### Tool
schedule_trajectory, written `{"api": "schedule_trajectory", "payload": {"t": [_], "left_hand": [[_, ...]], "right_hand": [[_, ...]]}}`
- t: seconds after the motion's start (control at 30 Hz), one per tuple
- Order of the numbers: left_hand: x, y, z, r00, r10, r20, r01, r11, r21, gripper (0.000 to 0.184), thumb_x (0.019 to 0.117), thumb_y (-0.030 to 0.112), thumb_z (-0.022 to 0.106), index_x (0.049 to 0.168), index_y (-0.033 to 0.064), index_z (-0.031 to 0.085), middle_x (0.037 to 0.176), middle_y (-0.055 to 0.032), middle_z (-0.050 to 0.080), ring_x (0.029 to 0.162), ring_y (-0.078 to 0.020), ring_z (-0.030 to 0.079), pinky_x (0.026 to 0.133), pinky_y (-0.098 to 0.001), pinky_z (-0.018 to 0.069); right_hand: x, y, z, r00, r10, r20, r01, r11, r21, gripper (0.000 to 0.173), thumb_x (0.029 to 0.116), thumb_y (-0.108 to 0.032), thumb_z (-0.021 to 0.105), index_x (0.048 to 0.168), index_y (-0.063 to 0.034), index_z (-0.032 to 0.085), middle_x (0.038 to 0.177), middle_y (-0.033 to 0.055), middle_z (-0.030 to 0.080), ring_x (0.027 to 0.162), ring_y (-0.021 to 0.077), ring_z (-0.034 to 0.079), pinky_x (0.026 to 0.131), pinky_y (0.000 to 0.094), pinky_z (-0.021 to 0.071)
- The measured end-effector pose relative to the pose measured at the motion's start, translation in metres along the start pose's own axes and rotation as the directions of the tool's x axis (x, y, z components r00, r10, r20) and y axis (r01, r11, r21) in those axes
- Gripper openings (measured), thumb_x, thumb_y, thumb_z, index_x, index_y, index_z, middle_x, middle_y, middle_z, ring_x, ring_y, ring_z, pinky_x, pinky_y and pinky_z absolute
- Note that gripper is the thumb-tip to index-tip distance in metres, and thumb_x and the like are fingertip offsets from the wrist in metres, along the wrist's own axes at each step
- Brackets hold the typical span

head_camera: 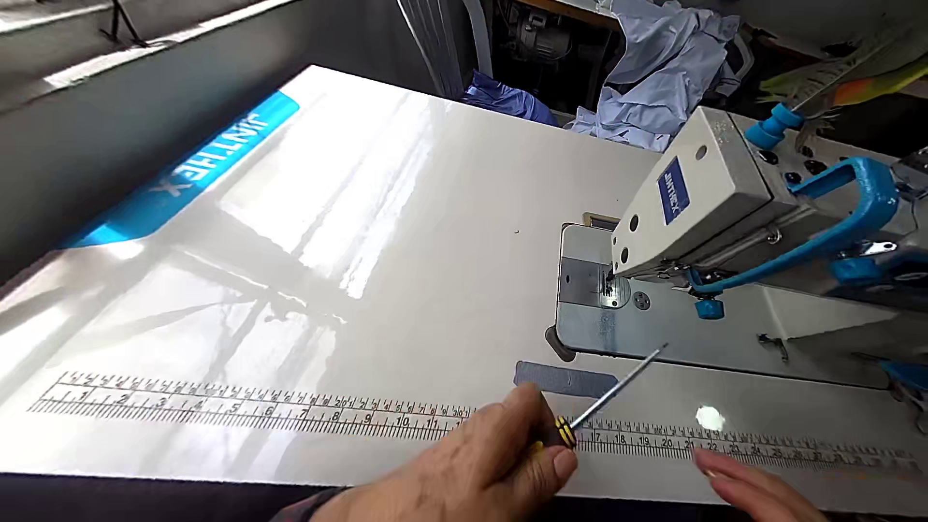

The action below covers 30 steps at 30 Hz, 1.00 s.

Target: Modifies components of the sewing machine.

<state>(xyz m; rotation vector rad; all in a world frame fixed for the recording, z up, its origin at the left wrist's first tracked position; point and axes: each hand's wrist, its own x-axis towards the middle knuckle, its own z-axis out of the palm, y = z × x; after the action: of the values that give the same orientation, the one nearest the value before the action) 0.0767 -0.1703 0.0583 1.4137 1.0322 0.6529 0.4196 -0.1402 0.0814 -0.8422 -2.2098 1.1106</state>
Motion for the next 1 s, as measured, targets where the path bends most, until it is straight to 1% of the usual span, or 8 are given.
{"api": "schedule_trajectory", "payload": {"t": [0.07,0.13,0.27,0.37,0.5,0.8,0.93,1.0], "left_hand": [[0.001,-0.002,0.062,0.982,0.188,-0.036,-0.179,0.968,0.177,0.026,0.1039,0.018,0.057,0.107,-0.0071,0.059,0.083,-0.0164,0.062,0.071,-0.0205,0.062,0.064,-0.0333,0.0524],[0.007,-0.011,0.104,0.936,0.346,-0.06,-0.297,0.871,0.391,0.025,0.0977,0.016,0.064,0.104,-0.0083,0.06,0.093,-0.024,0.064,0.085,-0.033,0.069,0.073,-0.0415,0.0587],[0.039,-0.013,0.064,0.924,0.378,-0.05,-0.263,0.727,0.635,0.017,0.0957,0.015,0.062,0.093,0.0044,0.074,0.091,-0.0081,0.073,0.088,-0.0204,0.071,0.079,-0.0366,0.0579],[0.087,0.015,-0.001,0.948,-0.064,-0.313,0.171,0.929,0.328,0.028,0.11,0.013,0.043,0.11,-0.005,0.064,0.09,-0.0134,0.067,0.074,-0.0176,0.068,0.068,-0.0354,0.058],[0.153,0.021,-0.032,0.817,-0.323,-0.478,0.338,0.939,-0.058,0.032,0.1104,0.029,0.04,0.121,0.0014,0.052,0.077,-0.0064,0.059,0.055,-0.0106,0.057,0.052,-0.0247,0.0488],[0.189,0.018,-0.022,0.919,-0.154,-0.363,0.177,0.984,0.033,0.021,0.1114,0.021,0.038,0.11,0.0072,0.052,0.065,0.0002,0.05,0.046,-0.0054,0.044,0.042,-0.0185,0.0356],[0.19,0.016,-0.022,0.871,-0.216,-0.442,0.259,0.965,0.038,0.034,0.1109,0.027,0.041,0.082,0.0101,0.051,0.056,0.0016,0.045,0.039,-0.0054,0.037,0.037,-0.0195,0.031],[0.191,0.019,-0.025,0.849,-0.266,-0.458,0.33,0.942,0.064,0.04,0.1104,0.029,0.042,0.076,0.0103,0.051,0.053,0.0016,0.045,0.038,-0.0056,0.037,0.037,-0.0205,0.0308]], "right_hand": [[0.004,0.016,0.079,0.997,0.058,0.053,-0.072,0.947,0.313,0.08,0.1061,-0.056,0.042,0.142,0.0154,0.048,0.146,0.0288,0.053,0.137,0.0262,0.054,0.116,0.0414,0.0444],[0.005,0.018,0.115,0.99,0.1,-0.104,-0.024,0.824,0.567,0.054,0.1096,-0.037,0.045,0.135,0.0083,0.058,0.142,0.0208,0.06,0.135,0.0243,0.057,0.116,0.0409,0.0454],[-0.018,0.028,0.089,0.886,0.287,-0.365,0.007,0.776,0.63,0.038,0.1117,-0.036,0.036,0.109,-0.0177,0.069,0.097,-0.0004,0.078,0.092,0.0134,0.075,0.086,0.0329,0.0626],[-0.045,0.036,0.048,0.831,0.473,-0.293,-0.189,0.735,0.651,0.027,0.1128,-0.021,0.028,0.116,-0.0151,0.053,0.065,-0.0117,0.055,0.048,0.0018,0.053,0.046,0.0199,0.0513],[-0.077,0.041,0.018,0.844,0.515,-0.15,-0.333,0.722,0.607,0.021,0.1083,-0.01,0.038,0.126,-0.013,0.049,0.07,-0.014,0.054,0.052,0.0013,0.053,0.048,0.02,0.05],[-0.095,0.058,0.008,0.839,0.477,-0.262,-0.17,0.687,0.707,0.023,0.1087,-0.011,0.039,0.124,-0.0153,0.055,0.068,-0.0116,0.057,0.052,0.004,0.055,0.05,0.0222,0.0515],[-0.095,0.072,-0.005,0.764,0.336,-0.551,-0.376,0.926,0.044,0.034,0.1016,-0.02,0.057,0.129,0.0011,0.053,0.075,-0.0045,0.056,0.056,0.0015,0.052,0.05,0.019,0.048],[-0.103,0.086,-0.021,0.738,0.201,-0.644,-0.521,0.777,-0.354,0.041,0.0962,-0.025,0.056,0.126,0.0019,0.06,0.08,0.0035,0.065,0.063,0.0099,0.058,0.056,0.0281,0.051]]}}
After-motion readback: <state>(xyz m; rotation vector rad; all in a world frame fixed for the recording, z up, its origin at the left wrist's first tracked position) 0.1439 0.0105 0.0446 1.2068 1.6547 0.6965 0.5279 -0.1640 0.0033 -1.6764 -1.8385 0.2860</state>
